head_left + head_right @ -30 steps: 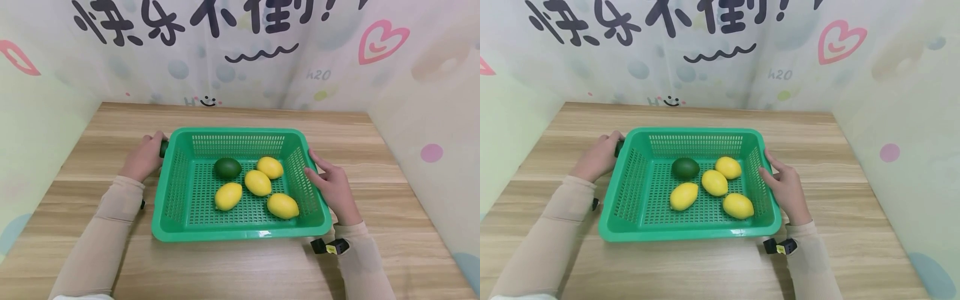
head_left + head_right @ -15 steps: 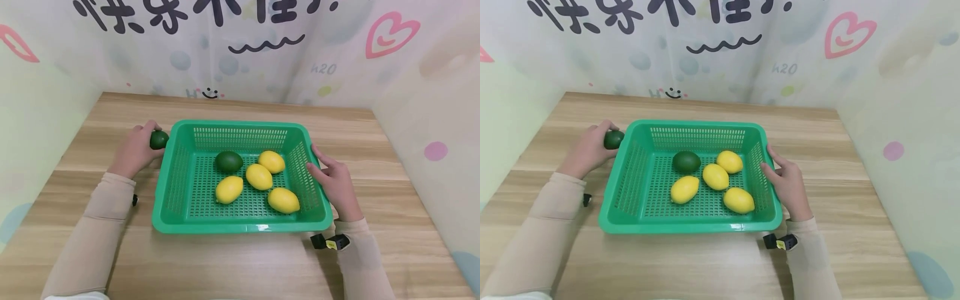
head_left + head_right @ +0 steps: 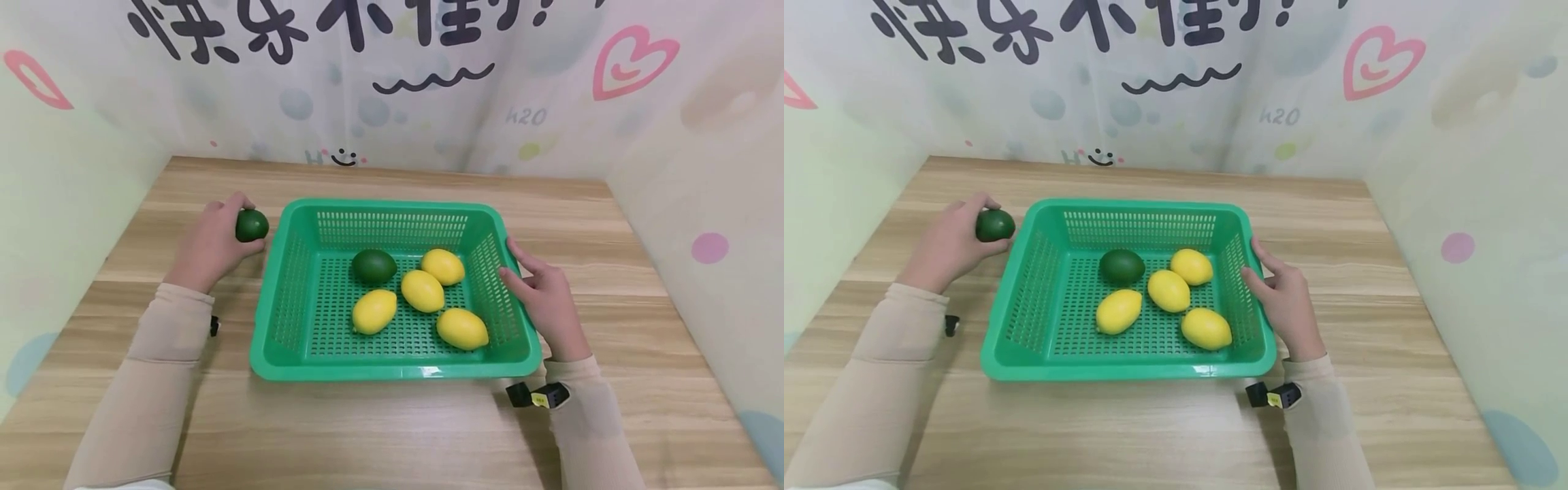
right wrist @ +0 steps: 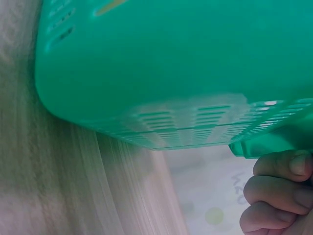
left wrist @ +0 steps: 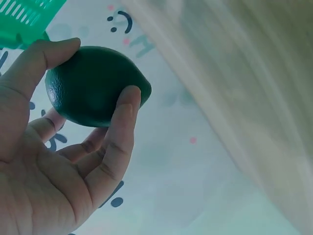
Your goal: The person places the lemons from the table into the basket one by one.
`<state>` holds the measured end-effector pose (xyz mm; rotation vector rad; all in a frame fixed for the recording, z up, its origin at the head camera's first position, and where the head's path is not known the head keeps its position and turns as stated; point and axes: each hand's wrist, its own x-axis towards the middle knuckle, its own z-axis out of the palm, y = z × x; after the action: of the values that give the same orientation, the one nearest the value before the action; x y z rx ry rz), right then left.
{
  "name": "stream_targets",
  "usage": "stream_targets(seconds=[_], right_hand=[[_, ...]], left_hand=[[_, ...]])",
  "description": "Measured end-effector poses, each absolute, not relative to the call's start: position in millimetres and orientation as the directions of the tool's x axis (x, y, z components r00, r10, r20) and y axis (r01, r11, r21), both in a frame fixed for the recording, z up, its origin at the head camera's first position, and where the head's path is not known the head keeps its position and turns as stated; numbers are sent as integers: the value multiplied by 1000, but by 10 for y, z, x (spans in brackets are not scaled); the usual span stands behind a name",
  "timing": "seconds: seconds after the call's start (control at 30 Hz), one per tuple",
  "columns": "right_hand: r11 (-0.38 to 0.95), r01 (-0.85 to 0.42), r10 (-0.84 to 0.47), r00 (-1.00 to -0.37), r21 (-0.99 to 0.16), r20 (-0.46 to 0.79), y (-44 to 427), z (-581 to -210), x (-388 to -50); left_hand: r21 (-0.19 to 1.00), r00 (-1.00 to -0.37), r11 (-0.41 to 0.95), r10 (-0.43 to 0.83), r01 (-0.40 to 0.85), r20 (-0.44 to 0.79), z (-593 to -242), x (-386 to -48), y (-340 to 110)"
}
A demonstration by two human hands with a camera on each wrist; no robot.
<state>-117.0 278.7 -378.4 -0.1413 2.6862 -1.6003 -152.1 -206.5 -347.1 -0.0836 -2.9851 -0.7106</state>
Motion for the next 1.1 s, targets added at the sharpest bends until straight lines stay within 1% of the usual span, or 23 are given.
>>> stream_targets(seconds=[0.1,0.3,0.7,0.97,1.1], right_hand=[[475,-68,-83,-996,-877,32,2789,-3795,-1168],[484,-70,-79,-996,-872,36,2794,-3802,-1175],[481,-80,-89,-995,-873,42,2774,-3804,-1183],[487,-89,-91,-995,-869,51,2776,-3782,-1172],[483,-101,-91,-994,-870,66,2783,-3786,-1171]], left_hand=[[435,-994,897,32,75,106,-3446,-1511,-2081],[462,-992,882,39,91,120,-3369,-1523,-2100],[479,-987,871,34,105,155,-3234,-1487,-2100],[450,-973,881,47,148,228,-3126,-1410,-2037],[427,-957,882,80,198,278,-3062,-1369,-1958]])
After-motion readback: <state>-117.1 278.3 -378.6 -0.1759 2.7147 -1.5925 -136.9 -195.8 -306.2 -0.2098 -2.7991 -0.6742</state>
